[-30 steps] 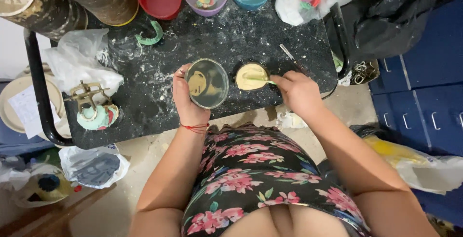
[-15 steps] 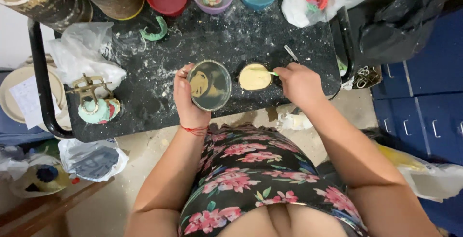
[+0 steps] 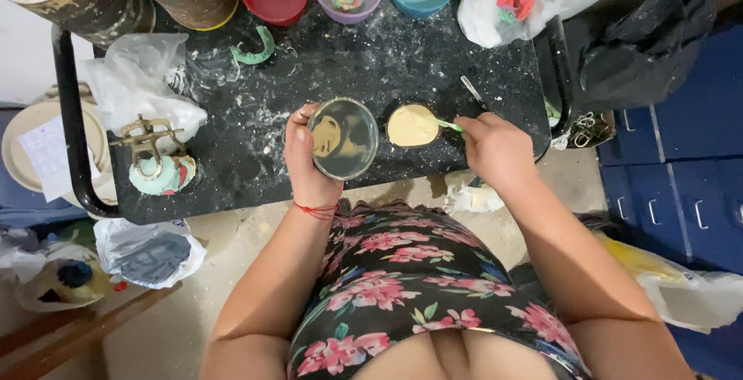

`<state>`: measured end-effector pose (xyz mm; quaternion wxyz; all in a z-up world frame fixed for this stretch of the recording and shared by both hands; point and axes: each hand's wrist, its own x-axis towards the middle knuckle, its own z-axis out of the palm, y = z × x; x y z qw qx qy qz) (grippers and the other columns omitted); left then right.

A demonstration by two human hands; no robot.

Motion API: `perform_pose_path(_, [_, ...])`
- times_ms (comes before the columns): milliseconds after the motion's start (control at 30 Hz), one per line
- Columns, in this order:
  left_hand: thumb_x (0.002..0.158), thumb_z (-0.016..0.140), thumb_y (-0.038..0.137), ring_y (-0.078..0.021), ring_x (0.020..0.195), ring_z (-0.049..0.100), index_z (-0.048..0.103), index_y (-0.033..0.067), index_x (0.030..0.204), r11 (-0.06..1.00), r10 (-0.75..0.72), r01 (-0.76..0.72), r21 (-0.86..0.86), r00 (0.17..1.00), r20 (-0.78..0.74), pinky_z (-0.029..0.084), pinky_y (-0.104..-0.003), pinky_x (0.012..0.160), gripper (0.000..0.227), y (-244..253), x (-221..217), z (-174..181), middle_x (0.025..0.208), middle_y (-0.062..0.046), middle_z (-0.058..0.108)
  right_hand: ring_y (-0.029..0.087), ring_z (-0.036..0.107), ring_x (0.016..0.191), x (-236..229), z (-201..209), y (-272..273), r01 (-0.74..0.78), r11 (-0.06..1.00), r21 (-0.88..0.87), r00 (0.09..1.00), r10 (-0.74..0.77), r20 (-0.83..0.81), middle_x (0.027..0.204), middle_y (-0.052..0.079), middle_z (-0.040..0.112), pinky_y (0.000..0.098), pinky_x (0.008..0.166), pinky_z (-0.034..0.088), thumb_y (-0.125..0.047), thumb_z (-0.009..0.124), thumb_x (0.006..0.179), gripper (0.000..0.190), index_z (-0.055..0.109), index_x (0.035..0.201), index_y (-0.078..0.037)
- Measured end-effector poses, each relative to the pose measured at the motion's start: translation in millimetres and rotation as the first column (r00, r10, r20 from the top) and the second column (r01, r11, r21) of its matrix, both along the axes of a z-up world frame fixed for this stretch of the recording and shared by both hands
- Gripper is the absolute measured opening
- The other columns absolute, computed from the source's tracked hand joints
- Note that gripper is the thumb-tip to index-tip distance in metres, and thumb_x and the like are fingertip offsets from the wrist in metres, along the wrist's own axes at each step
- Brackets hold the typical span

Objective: The person mixes a yellow dough-like substance in a small bowl using a green spatula. They then transfer the dough onto a black surface, place a multicolored clay piece on top, and use a small metal tool to press and shape the clay into the dough.

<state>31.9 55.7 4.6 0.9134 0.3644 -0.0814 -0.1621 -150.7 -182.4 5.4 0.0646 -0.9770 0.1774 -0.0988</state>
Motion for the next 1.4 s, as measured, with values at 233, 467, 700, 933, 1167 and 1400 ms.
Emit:
perform_pose_path(233, [0.103, 0.057, 0.045, -0.0278, 0.108, 0.074, 0.059, 0.0101, 0.125, 0.996, -0.045, 0.055, 0.075, 0.991, -0.126, 0.066, -0.04, 0.084, 0.041, 3.5, 11.1, -17.7, 0.116, -0.014, 0.072, 0.034, 0.072, 0.089, -5.6, 38.2, 4.7, 0.054, 0.95, 0.309, 0.996, -0.075, 0.055, 0.093, 0.008, 0.072, 0.0462, 0.082, 0.059, -0.02, 0.073, 0.094, 0.027, 0.08, 0.118, -0.029])
perform_pose_path(467, [0.101, 0.062, 0.045, -0.0351, 0.107, 0.073, 0.07, 0.0101, 0.127, 0.977, -0.177, 0.211, 0.04, 0.899, -0.401, 0.063, -0.05, 0.088, 0.044, -32.6, -8.4, -23.5, 0.119, -0.02, 0.073, 0.035, 0.069, 0.102, 37.8, 16.0, 46.2, -0.335, 0.856, 0.393, 0.868, 0.119, 0.482, 0.105, 0.013, 0.071, 0.0453, 0.095, 0.054, -0.005, 0.075, 0.093, 0.035, 0.081, 0.124, -0.021])
perform_pose_path(700, [0.094, 0.07, 0.042, -0.0358, 0.094, 0.078, 0.075, 0.0112, 0.12, 0.982, -0.133, 0.183, 0.049, 0.852, -0.507, 0.067, -0.048, 0.078, 0.04, 0.2, 8.2, -30.0, 0.11, -0.019, 0.077, 0.033, 0.069, 0.096, -8.4, -19.5, -2.1, -0.336, 0.935, 0.115, 0.87, 0.262, 0.417, 0.103, 0.009, 0.073, 0.0454, 0.087, 0.054, -0.003, 0.073, 0.091, 0.032, 0.083, 0.117, -0.02])
perform_pose_path(933, [0.097, 0.071, 0.041, -0.0316, 0.101, 0.074, 0.069, 0.0091, 0.124, 0.97, -0.189, 0.223, 0.1, 0.945, -0.268, 0.065, -0.048, 0.085, 0.042, -17.5, -1.6, -32.7, 0.112, -0.021, 0.074, 0.023, 0.07, 0.068, 33.4, 41.8, 55.1, -0.135, 0.543, 0.829, 0.97, -0.097, 0.222, 0.065, 0.015, 0.071, 0.0408, 0.073, 0.056, -0.016, 0.079, 0.092, 0.021, 0.081, 0.111, -0.009])
perform_pose_path(1167, [0.099, 0.067, 0.032, -0.0285, 0.089, 0.077, 0.072, 0.0086, 0.117, 0.994, -0.061, 0.089, 0.061, 0.927, -0.37, 0.067, -0.04, 0.075, 0.03, 22.1, 18.3, -41.7, 0.102, -0.018, 0.077, 0.018, 0.06, 0.066, 24.2, 21.5, 53.4, 0.137, 0.375, 0.917, 0.986, -0.138, -0.091, 0.07, 0.014, 0.066, 0.032, 0.064, 0.046, -0.016, 0.077, 0.094, 0.018, 0.081, 0.106, -0.003])
perform_pose_path(1400, [0.103, 0.064, 0.041, -0.0203, 0.095, 0.073, 0.067, 0.0122, 0.127, 0.994, -0.026, 0.053, 0.095, 0.963, -0.268, 0.062, -0.032, 0.073, 0.038, 35.6, 38.6, -15.8, 0.112, -0.011, 0.073, 0.034, 0.078, 0.094, 71.8, 5.1, 124.2, -0.083, -0.056, 0.995, 0.993, -0.088, 0.078, 0.122, 0.025, 0.075, 0.0486, 0.082, 0.063, -0.03, 0.045, 0.11, 0.03, 0.059, 0.119, -0.004])
